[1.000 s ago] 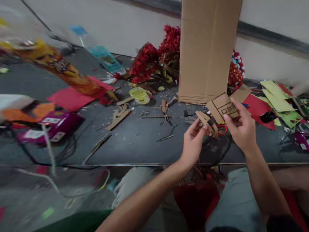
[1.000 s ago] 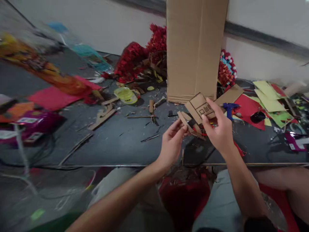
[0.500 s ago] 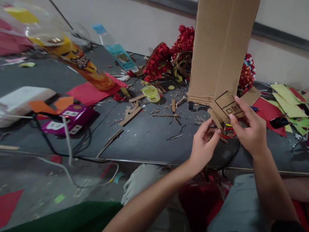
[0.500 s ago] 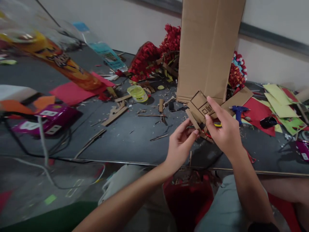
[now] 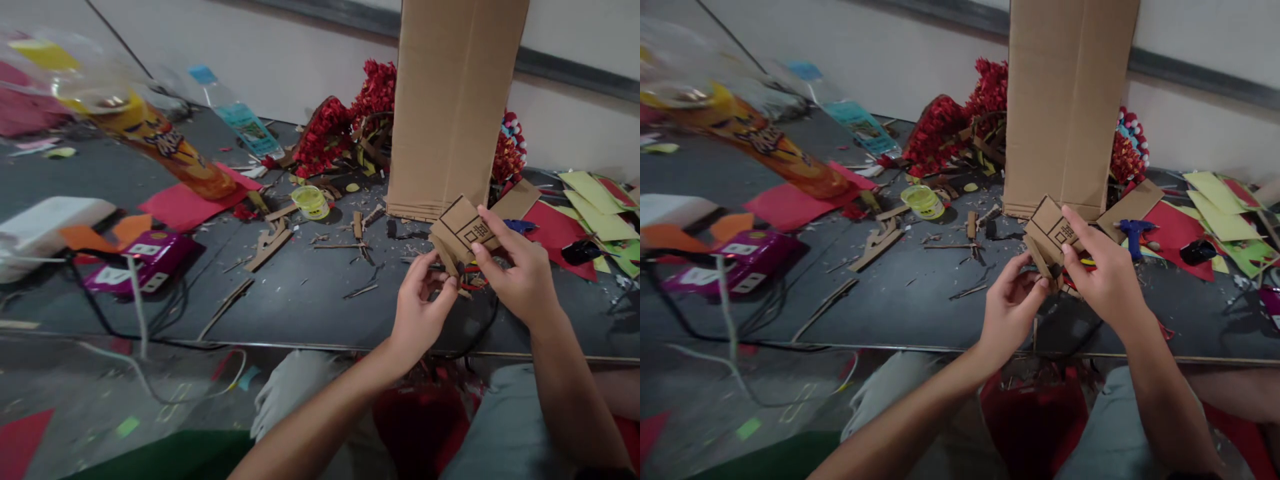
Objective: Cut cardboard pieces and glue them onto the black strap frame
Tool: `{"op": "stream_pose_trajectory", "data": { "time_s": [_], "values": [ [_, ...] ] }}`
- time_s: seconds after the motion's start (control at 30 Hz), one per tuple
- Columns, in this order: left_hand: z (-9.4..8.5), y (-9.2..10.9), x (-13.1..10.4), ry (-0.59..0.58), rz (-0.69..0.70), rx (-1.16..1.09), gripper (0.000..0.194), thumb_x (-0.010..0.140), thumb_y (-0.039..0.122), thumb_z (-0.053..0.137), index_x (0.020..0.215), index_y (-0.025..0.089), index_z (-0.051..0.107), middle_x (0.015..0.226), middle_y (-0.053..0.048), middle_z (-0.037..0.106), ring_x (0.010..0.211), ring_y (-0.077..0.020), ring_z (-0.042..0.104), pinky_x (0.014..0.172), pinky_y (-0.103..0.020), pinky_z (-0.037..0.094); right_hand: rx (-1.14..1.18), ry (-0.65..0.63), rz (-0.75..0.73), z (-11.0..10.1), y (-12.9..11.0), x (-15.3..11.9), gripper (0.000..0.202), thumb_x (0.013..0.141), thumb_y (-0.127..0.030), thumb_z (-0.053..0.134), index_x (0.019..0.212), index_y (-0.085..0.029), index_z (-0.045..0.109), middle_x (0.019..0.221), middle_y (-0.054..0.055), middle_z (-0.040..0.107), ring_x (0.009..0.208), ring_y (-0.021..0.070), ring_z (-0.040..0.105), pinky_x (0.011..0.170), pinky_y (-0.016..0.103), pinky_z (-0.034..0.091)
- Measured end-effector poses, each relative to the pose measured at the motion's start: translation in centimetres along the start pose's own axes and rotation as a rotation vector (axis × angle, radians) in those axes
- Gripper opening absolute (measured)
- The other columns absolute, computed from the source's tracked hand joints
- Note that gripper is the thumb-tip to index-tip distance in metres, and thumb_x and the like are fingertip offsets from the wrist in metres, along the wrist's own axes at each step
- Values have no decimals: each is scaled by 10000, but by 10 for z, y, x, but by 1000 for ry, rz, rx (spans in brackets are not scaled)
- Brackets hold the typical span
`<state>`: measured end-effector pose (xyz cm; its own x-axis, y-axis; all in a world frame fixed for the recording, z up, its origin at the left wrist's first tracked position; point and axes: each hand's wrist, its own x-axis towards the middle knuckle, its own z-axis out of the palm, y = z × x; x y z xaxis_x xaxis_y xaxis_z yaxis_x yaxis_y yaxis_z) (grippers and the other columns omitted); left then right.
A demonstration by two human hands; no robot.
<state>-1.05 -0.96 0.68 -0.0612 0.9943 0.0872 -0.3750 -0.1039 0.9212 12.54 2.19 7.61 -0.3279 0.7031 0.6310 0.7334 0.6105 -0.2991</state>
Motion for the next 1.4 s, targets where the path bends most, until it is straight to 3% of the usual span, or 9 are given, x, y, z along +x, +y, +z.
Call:
{"op": "stream_pose_trajectory", "data": {
  "time_s": [0.33,0.47,0.6,0.67,0.83,0.93,1.03,1.2,1.4],
  "values": [
    [-1,-1,1,10,-36,-73,416,724,262,700,1116,196,578,1006,-53,589,780,-111,603,751,-260,536,99,-54,-17,2,-2,-2,554,867,-134,533,1382,-317,441,1293,2,625,1100,169,640,919,282,543],
    [-1,-4,1,5,7,-76,418,731,279,701,1122,205,577,1047,-59,588,798,-111,613,768,-261,543,145,9,64,6,-2,-5,623,846,-157,567,1419,-300,369,1273,37,630,1015,173,672,829,280,576],
    [-2,-5,-1,1,-2,-54,426,744,311,696,1136,193,579,1067,-73,591,807,-115,616,803,-282,547,100,173,1,2,1,-5,333,815,-143,605,1120,-272,627,971,22,715,885,186,686,792,324,577],
    [-2,-4,-1,4,-10,-48,428,746,316,696,1140,190,585,1071,-76,596,802,-114,616,806,-283,547,35,233,-81,-3,4,-5,278,800,-105,607,1007,-279,672,912,24,703,864,191,674,790,349,566],
    [-2,-1,-1,23,-23,-63,436,719,315,722,1120,188,603,979,-56,639,766,-115,622,754,-260,547,-122,304,-168,-7,13,-11,441,812,-28,541,1085,-350,670,969,27,681,889,185,658,737,341,574],
    [-2,1,0,30,-39,-90,438,710,298,732,1111,178,602,901,-41,662,752,-113,627,737,-244,540,-114,346,-188,-4,17,-15,418,814,-39,552,1042,-359,694,1095,29,665,967,198,649,718,334,582],
    [-2,2,2,47,-42,-91,426,705,302,734,1089,169,610,853,-34,675,723,-111,625,713,-240,538,67,389,-121,0,19,-16,296,826,-84,571,934,-324,708,1167,28,659,1024,206,648,760,353,582],
    [-1,6,5,44,-23,-81,392,706,298,720,1057,160,611,834,-40,700,706,-117,637,688,-244,546,623,336,150,12,27,-14,77,840,-272,629,910,-244,610,1058,66,724,1001,214,685,816,395,577],
    [0,9,5,44,-4,-60,375,709,283,710,1050,160,611,824,-42,708,701,-123,650,690,-257,559,714,266,233,20,35,-15,150,819,-334,663,870,-219,580,978,81,738,931,215,710,778,366,588]
  ]
}}
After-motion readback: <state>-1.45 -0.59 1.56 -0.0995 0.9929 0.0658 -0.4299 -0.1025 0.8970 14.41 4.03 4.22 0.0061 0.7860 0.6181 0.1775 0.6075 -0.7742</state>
